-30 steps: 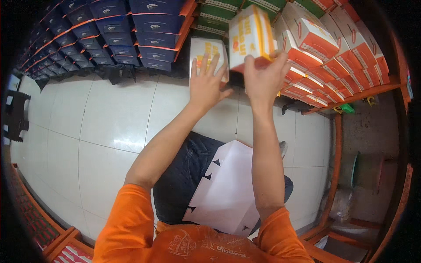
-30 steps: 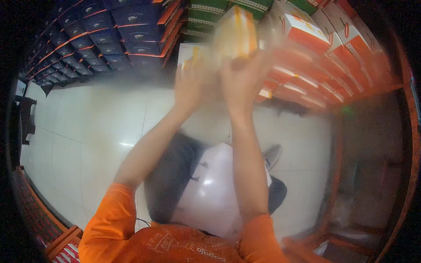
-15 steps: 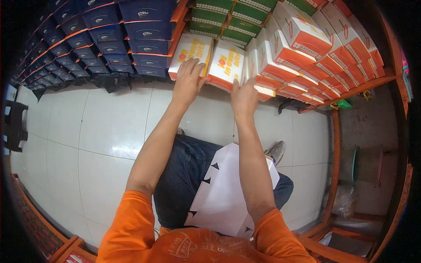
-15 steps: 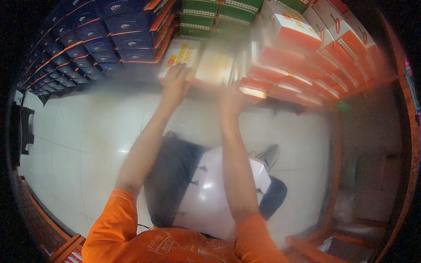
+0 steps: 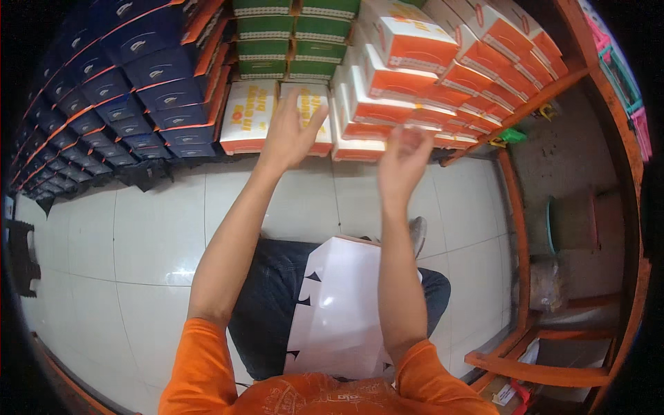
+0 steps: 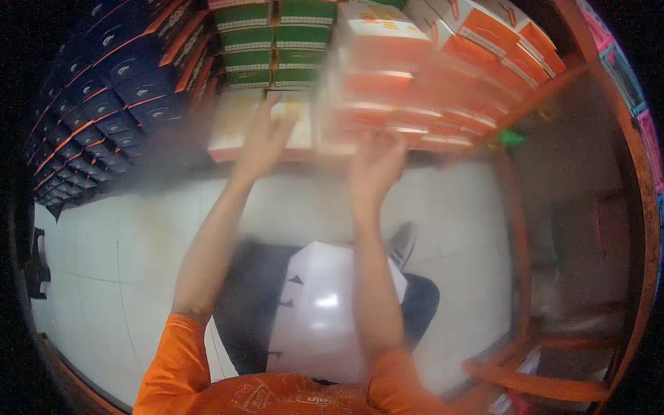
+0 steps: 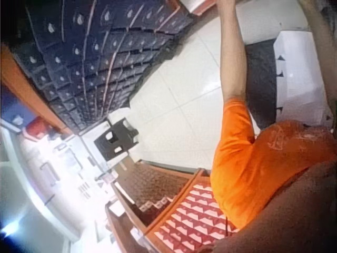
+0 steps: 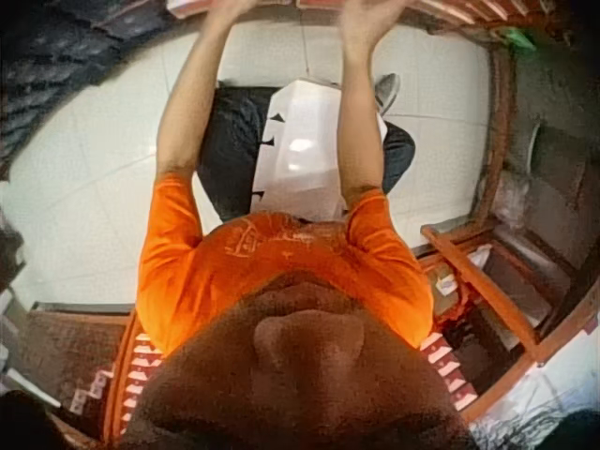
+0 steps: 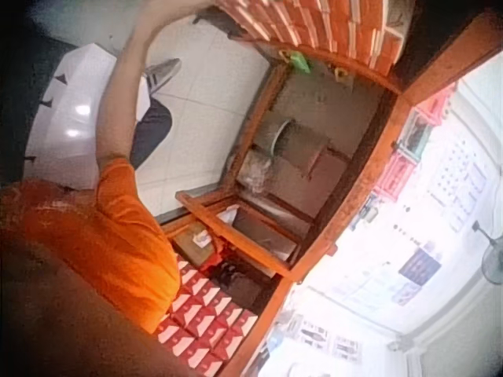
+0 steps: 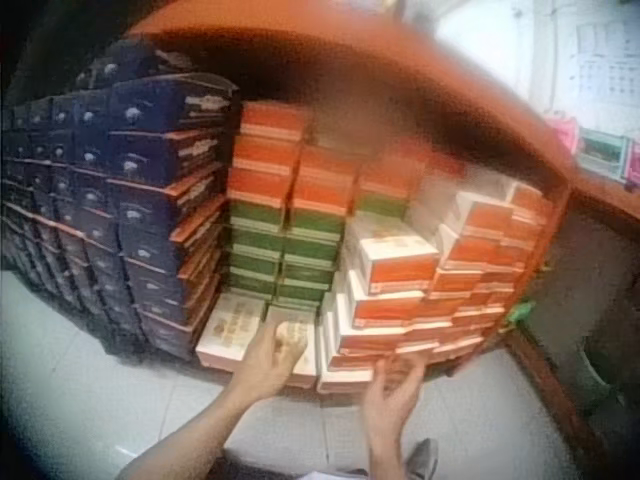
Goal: The recorder is assembling flat-packed cardboard food boxes by hand and stacking them onto storage shelves.
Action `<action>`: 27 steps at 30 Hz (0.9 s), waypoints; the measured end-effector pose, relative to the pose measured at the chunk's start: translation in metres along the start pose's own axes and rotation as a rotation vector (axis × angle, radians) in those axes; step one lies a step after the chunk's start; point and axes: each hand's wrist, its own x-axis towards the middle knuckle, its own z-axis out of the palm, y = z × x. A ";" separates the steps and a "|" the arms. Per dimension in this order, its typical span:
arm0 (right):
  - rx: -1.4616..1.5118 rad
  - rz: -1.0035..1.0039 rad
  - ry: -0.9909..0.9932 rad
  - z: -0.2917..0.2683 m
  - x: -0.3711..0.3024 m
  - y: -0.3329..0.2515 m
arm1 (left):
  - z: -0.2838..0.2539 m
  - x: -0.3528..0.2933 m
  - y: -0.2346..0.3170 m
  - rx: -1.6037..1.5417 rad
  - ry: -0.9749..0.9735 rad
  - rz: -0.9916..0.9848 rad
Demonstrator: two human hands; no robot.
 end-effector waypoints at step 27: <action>-0.095 -0.135 -0.589 0.091 -0.016 -0.080 | -0.103 0.038 0.014 0.415 -0.033 -0.144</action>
